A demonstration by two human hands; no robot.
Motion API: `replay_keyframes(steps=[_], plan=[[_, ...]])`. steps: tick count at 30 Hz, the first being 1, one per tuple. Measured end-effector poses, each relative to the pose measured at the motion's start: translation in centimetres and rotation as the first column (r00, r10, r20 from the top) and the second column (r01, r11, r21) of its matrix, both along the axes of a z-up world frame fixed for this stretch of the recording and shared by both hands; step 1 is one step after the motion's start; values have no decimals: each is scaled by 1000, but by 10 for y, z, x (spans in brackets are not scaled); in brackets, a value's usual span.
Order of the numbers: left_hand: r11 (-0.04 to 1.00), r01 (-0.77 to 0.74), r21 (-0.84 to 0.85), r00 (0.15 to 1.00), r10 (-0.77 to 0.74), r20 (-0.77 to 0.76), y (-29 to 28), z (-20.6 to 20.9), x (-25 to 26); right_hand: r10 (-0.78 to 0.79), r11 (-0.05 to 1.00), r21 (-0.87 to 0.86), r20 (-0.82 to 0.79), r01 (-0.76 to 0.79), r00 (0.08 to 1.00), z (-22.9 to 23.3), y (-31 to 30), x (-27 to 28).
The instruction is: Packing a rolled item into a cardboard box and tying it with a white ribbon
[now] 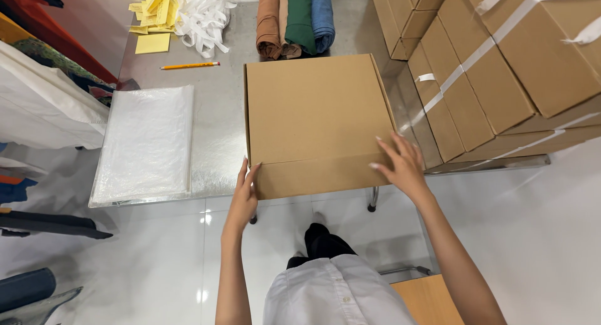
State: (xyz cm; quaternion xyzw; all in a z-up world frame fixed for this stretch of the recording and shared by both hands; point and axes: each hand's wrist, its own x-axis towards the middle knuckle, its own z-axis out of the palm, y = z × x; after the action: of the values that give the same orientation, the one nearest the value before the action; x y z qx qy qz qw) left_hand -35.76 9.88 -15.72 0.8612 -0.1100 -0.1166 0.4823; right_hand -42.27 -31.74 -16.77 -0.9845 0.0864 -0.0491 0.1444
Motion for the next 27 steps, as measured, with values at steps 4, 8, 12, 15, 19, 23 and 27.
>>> replay_keyframes(steps=[4, 8, 12, 15, 19, 23, 27], plan=[[984, -11, 180, 999, 3, 48, -10, 25, 19, 62, 998, -25, -88, -65, 994, -22, 15, 28], [979, -13, 204, 989, -18, 148, -14, 5, 34, 23, 995, -104, 93, -13, 995, -32, 29, 39], [989, -39, 141, 986, 15, 167, -11, 0, 46, 2, 997, 74, -115, 7, 993, -9, 31, 58], [986, -70, 149, 990, 50, 134, -11, 20, 54, 61, 976, 214, -102, -38, 993, 42, 56, 84], [977, -181, 110, 980, 169, 107, -10, 47, 81, 130, 966, 220, 39, -135, 991, 59, 58, 133], [963, -269, -21, 933, 266, 242, 1, 80, 99, 186, 939, 182, 443, -291, 877, 84, 60, 183], [916, -369, -157, 854, 400, 331, 22, 93, 106, 163, 875, 306, 546, -376, 822, 118, 81, 217]])
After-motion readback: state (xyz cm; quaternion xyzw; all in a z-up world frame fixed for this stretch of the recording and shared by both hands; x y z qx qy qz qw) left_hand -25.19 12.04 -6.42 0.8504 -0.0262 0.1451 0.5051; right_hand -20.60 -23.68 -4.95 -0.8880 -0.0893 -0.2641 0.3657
